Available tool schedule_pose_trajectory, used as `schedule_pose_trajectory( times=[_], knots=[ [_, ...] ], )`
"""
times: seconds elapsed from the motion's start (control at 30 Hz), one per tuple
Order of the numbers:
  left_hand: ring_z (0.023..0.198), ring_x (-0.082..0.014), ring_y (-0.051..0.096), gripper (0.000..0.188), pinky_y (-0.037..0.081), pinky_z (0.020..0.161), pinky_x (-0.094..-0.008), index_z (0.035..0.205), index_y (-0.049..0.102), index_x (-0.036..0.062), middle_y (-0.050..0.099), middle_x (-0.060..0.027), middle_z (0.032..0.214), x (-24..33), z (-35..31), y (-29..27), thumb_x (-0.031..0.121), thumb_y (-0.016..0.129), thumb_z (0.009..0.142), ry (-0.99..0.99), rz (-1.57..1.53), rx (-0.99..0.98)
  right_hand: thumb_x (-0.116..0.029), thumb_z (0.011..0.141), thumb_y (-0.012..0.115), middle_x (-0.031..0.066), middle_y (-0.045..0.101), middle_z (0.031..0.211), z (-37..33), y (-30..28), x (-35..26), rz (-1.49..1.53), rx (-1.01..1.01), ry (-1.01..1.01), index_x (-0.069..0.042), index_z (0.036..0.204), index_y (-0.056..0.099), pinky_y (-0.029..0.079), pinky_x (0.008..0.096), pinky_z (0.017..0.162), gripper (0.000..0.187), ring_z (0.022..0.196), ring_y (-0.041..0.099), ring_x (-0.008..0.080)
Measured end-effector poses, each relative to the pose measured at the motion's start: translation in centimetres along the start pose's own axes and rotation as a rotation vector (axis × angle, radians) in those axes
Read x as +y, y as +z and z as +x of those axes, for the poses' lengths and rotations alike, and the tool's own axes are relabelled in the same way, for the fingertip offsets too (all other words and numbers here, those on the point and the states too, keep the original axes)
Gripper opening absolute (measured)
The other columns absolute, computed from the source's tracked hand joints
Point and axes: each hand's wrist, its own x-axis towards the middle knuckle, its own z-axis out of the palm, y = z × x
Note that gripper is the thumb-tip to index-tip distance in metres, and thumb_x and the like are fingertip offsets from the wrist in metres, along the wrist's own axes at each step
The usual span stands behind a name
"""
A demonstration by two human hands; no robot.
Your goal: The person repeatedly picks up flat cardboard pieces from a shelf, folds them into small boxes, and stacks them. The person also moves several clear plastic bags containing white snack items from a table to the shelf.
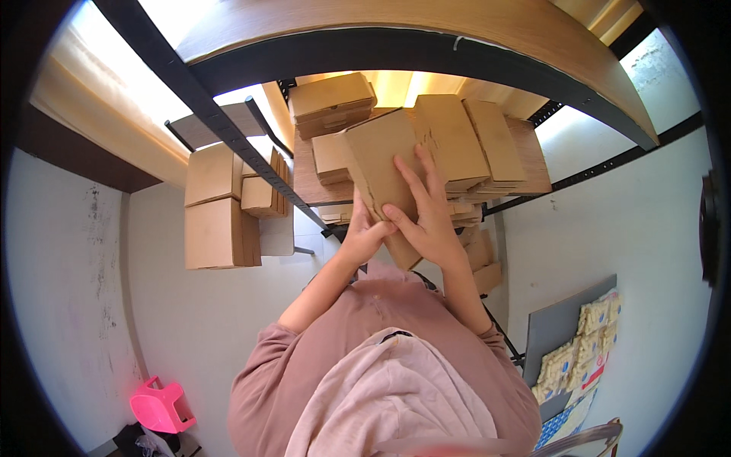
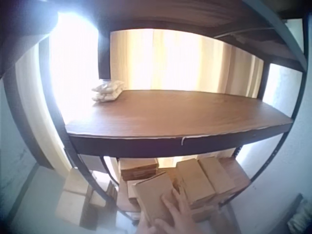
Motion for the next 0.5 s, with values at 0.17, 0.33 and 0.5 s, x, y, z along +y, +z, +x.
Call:
schedule_pose_trajectory(
  times=[0.17,0.33,0.5],
  knots=[
    [0.12,-0.0249,0.039,0.082,0.036,0.1,-0.0374,0.139,0.009,0.0093,0.035,-0.0124,0.129,0.3,1.0,-0.7,-0.004,0.046,0.067,-0.024,-0.27,0.084,-0.021,0.079,0.067,0.0192,0.042,0.128,-3.1,-0.3,4.0,0.392,0.086,0.368,-0.001,0.129,0.04,0.045,0.0381,0.084,0.061,0.107,0.051,0.0279],
    [0.122,-0.0262,0.037,0.075,0.034,0.101,-0.0415,0.139,0.007,0.0095,0.03,-0.0123,0.134,-0.6,1.9,-0.7,0.006,0.048,0.077,-0.015,-0.241,0.02,-0.019,0.082,0.064,0.0112,0.048,0.122,-4.7,-1.7,4.6,0.881,0.051,0.66,0.001,0.128,0.04,0.052,0.0268,0.064,0.055,0.095,0.057,0.0176],
    [0.125,-0.0252,0.031,0.07,0.034,0.098,-0.0443,0.14,0.005,0.0127,0.022,-0.0118,0.139,-1.0,3.6,-1.0,0.025,0.048,0.087,-0.07,-0.049,0.104,-0.027,0.083,0.063,0.0069,0.058,0.104,-3.6,-6.1,8.0,0.623,0.455,0.722,-0.002,0.125,0.045,0.05,0.0265,0.064,0.052,0.086,0.058,0.0132]
  ],
)
